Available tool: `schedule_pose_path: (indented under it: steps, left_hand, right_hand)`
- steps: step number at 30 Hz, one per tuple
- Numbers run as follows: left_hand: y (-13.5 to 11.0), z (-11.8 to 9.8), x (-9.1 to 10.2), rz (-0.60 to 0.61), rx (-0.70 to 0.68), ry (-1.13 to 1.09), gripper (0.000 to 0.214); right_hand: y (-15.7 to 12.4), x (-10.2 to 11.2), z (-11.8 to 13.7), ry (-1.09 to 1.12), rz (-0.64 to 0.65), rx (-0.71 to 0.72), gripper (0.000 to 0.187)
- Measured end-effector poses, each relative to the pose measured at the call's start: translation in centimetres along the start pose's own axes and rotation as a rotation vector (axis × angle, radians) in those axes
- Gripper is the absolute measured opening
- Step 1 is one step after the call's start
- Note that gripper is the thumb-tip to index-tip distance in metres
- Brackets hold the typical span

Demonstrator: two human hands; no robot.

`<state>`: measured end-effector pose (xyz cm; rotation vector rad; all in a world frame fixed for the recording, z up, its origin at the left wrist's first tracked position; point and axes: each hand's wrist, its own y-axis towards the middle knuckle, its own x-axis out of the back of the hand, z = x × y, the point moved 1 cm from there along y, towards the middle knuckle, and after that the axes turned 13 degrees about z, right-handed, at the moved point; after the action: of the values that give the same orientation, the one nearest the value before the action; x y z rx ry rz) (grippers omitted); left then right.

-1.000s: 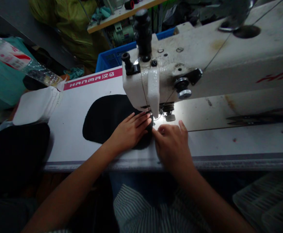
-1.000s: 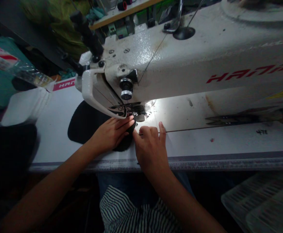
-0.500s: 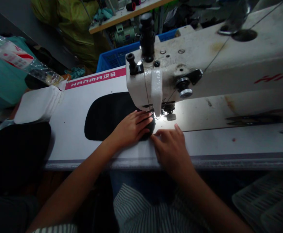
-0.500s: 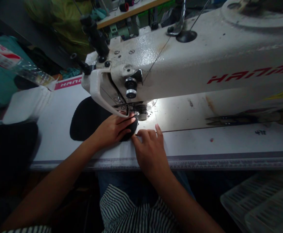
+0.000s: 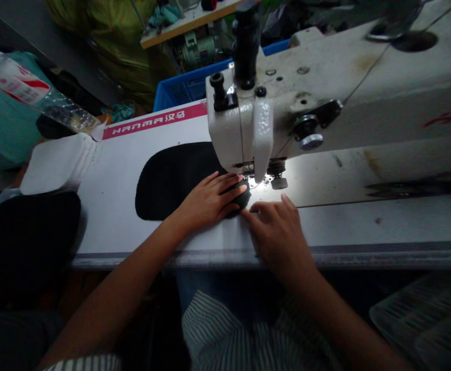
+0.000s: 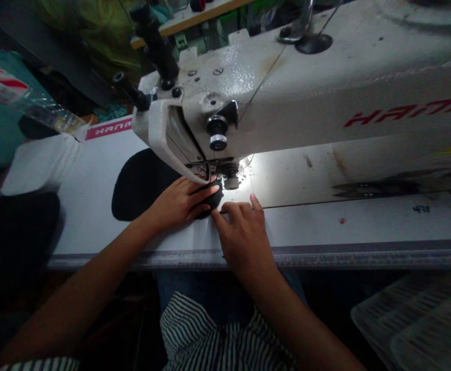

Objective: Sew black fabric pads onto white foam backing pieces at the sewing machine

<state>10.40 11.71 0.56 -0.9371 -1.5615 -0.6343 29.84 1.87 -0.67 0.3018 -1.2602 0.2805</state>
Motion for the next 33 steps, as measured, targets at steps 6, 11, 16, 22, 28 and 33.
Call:
schedule_pose_path:
  steps: [6, 11, 16, 22, 28, 33]
  left_hand:
    - [1.0, 1.0, -0.5, -0.097, 0.068, -0.032, 0.043]
    - [1.1, 1.0, -0.7, -0.112, 0.069, -0.040, 0.042]
    - [1.0, 1.6, -0.2, -0.071, 0.049, -0.055, 0.041]
    - [0.7, 2.9, 1.3, 0.050, -0.018, -0.044, 0.044]
    - [1.6, 3.5, 2.1, 0.100, 0.028, -0.001, 0.042]
    - [2.2, 1.7, 2.5, 0.110, 0.193, 0.075, 0.043]
  right_hand:
    - [1.5, 0.3, -1.4, 0.058, -0.020, -0.018, 0.027]
    - [1.5, 0.1, -2.9, 0.187, -0.047, -0.017, 0.030]
    - [2.0, 0.1, -2.7, 0.024, -0.014, -0.037, 0.035]
    - [2.1, 0.6, -1.6, -0.061, 0.016, -0.023, 0.034]
    - [3.2, 0.9, -1.6, -0.105, 0.073, -0.091, 0.036]
    - [4.0, 1.0, -2.2, -0.106, 0.096, -0.148, 0.040]
